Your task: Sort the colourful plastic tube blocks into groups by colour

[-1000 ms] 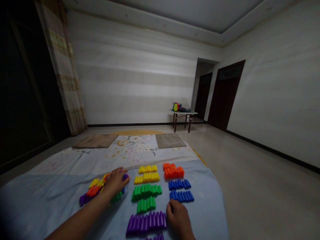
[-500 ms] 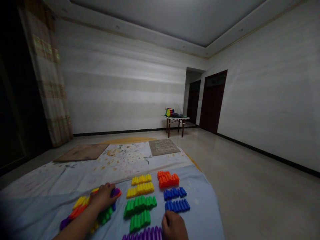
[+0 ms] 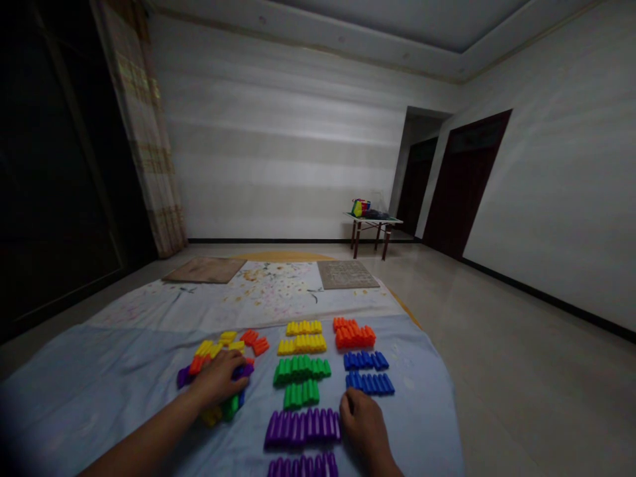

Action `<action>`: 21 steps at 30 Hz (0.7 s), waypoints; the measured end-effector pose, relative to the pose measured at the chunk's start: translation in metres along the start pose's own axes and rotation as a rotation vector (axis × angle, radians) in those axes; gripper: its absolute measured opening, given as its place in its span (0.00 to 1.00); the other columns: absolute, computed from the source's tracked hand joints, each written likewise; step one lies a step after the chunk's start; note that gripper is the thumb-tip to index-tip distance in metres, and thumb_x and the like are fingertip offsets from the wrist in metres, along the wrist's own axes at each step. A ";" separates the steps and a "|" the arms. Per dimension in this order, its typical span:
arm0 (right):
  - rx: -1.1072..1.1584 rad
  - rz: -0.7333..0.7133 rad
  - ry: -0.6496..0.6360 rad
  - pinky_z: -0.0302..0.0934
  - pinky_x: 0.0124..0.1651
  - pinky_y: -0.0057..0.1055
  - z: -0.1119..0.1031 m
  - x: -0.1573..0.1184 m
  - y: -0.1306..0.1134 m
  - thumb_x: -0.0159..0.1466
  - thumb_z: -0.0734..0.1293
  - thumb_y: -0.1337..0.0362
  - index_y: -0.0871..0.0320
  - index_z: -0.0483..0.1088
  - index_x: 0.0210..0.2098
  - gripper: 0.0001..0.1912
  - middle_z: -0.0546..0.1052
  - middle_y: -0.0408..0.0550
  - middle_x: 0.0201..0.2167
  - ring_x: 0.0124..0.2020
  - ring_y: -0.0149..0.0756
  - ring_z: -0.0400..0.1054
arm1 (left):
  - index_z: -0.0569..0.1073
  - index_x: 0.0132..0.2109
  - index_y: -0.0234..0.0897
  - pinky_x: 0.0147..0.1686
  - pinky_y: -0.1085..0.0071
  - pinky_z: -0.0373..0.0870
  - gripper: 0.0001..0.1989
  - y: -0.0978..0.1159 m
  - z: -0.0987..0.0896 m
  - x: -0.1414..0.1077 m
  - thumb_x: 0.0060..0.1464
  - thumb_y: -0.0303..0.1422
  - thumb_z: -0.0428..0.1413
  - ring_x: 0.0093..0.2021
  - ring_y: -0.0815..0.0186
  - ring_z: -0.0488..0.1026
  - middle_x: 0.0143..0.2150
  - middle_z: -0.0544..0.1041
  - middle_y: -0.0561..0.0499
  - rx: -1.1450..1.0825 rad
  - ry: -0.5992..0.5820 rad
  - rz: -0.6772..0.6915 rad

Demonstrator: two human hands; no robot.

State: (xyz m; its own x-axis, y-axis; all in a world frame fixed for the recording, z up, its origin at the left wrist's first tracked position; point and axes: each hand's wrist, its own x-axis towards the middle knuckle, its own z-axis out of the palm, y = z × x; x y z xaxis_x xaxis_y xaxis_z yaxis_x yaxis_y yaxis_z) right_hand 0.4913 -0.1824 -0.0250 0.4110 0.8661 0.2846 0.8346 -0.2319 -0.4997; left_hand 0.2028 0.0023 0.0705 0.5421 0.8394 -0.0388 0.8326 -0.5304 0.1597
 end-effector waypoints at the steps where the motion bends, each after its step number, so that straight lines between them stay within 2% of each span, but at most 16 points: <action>1: -0.002 -0.003 0.006 0.47 0.28 0.27 -0.001 0.000 -0.001 0.61 0.54 0.61 0.56 0.62 0.21 0.15 0.71 0.44 0.20 0.24 0.31 0.64 | 0.73 0.46 0.46 0.49 0.56 0.61 0.20 0.001 0.001 -0.005 0.45 0.43 0.49 0.53 0.55 0.65 0.53 0.70 0.47 -0.012 -0.014 0.010; 3: -0.001 -0.011 0.016 0.47 0.28 0.27 -0.001 -0.001 -0.002 0.61 0.55 0.62 0.56 0.62 0.21 0.14 0.71 0.43 0.20 0.23 0.30 0.64 | 0.73 0.46 0.47 0.50 0.58 0.61 0.20 0.004 0.003 -0.017 0.48 0.45 0.47 0.52 0.58 0.67 0.52 0.71 0.48 -0.034 -0.042 0.028; 6: 0.001 -0.019 0.016 0.48 0.28 0.27 -0.002 -0.001 -0.002 0.61 0.55 0.62 0.56 0.62 0.21 0.14 0.72 0.43 0.20 0.24 0.31 0.65 | 0.73 0.47 0.49 0.54 0.57 0.57 0.21 0.008 0.001 -0.035 0.46 0.48 0.49 0.56 0.56 0.64 0.56 0.68 0.49 -0.075 -0.097 0.055; 8: 0.004 -0.021 0.007 0.48 0.29 0.27 -0.002 -0.001 -0.001 0.61 0.55 0.61 0.56 0.62 0.21 0.14 0.72 0.43 0.21 0.24 0.31 0.66 | 0.72 0.48 0.50 0.55 0.58 0.56 0.24 0.008 -0.004 -0.043 0.44 0.51 0.50 0.56 0.56 0.63 0.56 0.69 0.49 -0.130 -0.154 0.105; 10: 0.005 -0.021 0.000 0.48 0.29 0.27 -0.002 0.000 0.000 0.61 0.55 0.61 0.56 0.62 0.21 0.14 0.72 0.43 0.21 0.24 0.31 0.66 | 0.72 0.48 0.49 0.52 0.63 0.60 0.25 0.005 -0.014 -0.042 0.45 0.52 0.49 0.53 0.59 0.67 0.52 0.73 0.51 -0.189 -0.195 0.131; 13: -0.004 -0.021 0.000 0.48 0.29 0.27 -0.002 0.000 0.000 0.61 0.55 0.61 0.56 0.62 0.22 0.14 0.72 0.43 0.21 0.24 0.31 0.66 | 0.74 0.46 0.48 0.48 0.69 0.63 0.22 0.000 -0.028 -0.021 0.49 0.49 0.47 0.48 0.62 0.71 0.47 0.77 0.54 -0.175 -0.112 0.042; 16: -0.008 -0.017 0.002 0.48 0.28 0.27 -0.002 0.000 -0.001 0.61 0.55 0.62 0.56 0.62 0.21 0.14 0.72 0.43 0.20 0.24 0.30 0.65 | 0.71 0.50 0.44 0.51 0.66 0.60 0.22 -0.002 -0.033 0.015 0.52 0.44 0.43 0.53 0.60 0.68 0.52 0.74 0.50 -0.105 0.009 -0.043; 21: -0.017 -0.017 0.009 0.48 0.28 0.27 -0.001 0.000 -0.001 0.61 0.55 0.62 0.57 0.62 0.21 0.14 0.71 0.43 0.20 0.24 0.30 0.65 | 0.69 0.53 0.38 0.52 0.60 0.60 0.25 0.011 -0.012 0.065 0.49 0.41 0.47 0.54 0.56 0.65 0.55 0.69 0.41 -0.021 0.022 -0.080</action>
State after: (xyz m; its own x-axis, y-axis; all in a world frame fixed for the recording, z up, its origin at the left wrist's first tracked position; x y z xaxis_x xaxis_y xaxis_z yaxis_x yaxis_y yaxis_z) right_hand 0.4904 -0.1823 -0.0239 0.4003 0.8658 0.3001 0.8476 -0.2253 -0.4805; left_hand 0.2459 0.0523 0.0815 0.4712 0.8815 -0.0308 0.8704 -0.4590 0.1780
